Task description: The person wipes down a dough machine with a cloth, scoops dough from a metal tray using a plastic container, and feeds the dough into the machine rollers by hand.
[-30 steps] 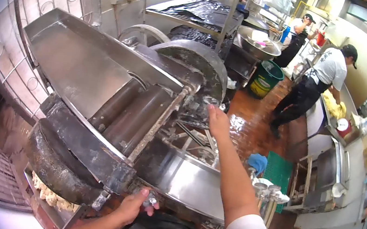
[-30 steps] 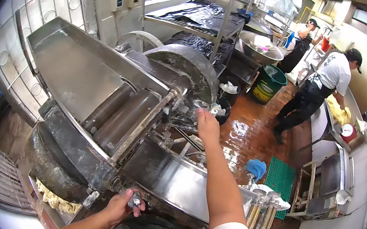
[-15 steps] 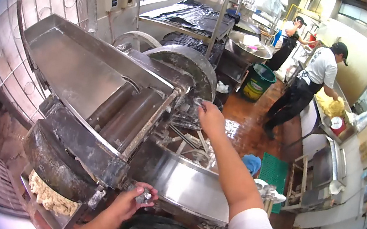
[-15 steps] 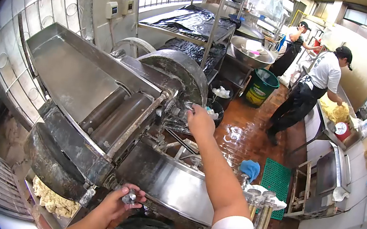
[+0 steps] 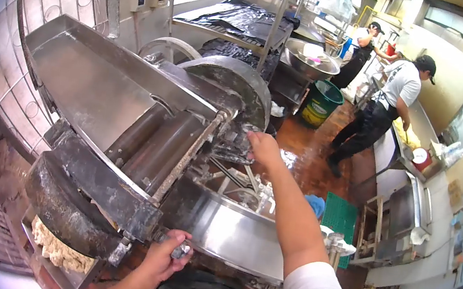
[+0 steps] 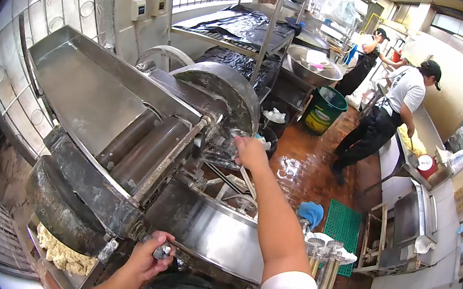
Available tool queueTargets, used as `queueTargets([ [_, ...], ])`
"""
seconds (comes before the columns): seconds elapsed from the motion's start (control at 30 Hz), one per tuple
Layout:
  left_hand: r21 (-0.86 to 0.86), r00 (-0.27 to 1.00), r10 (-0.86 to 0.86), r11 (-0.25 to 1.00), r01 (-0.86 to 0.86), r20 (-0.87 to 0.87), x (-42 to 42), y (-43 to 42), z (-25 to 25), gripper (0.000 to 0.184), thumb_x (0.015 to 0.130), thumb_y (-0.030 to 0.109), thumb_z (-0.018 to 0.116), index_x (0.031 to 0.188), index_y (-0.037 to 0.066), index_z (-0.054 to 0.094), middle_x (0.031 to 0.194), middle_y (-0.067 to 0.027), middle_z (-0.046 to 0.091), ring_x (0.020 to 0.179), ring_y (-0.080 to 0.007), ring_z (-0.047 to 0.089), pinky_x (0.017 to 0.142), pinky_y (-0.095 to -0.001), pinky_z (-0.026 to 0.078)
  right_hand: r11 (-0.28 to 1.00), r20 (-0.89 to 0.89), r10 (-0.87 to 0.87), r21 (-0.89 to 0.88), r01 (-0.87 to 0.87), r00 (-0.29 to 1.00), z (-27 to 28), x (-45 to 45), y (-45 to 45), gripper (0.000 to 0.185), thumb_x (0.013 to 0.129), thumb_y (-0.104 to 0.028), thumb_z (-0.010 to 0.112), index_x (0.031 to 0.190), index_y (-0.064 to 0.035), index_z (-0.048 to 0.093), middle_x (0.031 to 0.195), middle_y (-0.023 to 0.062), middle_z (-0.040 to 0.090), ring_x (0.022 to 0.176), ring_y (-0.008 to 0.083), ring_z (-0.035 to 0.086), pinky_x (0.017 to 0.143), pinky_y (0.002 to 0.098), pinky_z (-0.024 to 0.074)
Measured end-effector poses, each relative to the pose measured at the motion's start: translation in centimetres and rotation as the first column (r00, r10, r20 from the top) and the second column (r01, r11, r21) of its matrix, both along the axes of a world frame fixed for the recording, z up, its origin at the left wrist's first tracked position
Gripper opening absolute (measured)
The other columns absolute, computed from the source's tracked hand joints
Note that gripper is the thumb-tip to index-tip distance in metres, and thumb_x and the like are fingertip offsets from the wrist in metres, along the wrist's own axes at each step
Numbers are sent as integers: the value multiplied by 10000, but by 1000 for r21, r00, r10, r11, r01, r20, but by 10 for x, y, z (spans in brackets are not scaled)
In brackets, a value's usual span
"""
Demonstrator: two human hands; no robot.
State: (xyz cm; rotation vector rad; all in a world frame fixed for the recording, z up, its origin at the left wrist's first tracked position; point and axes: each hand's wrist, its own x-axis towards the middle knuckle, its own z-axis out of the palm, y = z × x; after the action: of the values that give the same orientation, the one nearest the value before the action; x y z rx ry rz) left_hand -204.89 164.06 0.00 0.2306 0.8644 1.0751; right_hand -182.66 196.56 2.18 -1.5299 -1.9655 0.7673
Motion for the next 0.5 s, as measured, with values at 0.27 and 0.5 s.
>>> queueTargets([
  [0.27,1,999,-23,1000,23,-38,-3,1,-2,304,887,287,579,1064,43,533,792,-129,600,568,-193,554,462,-281,421,951,438,-159,309,18,885,30,-20,-19,372,892,-359,508,940,-17,644,861,166,669,859,330,655,759,465,505],
  [0.5,-56,1000,24,998,-23,3,0,1,5,264,861,254,595,1038,62,557,850,-116,605,652,-216,585,546,-315,480,899,712,-59,342,-272,699,41,-36,-33,240,843,-242,560,936,-47,664,934,156,674,873,318,666,741,459,527],
])
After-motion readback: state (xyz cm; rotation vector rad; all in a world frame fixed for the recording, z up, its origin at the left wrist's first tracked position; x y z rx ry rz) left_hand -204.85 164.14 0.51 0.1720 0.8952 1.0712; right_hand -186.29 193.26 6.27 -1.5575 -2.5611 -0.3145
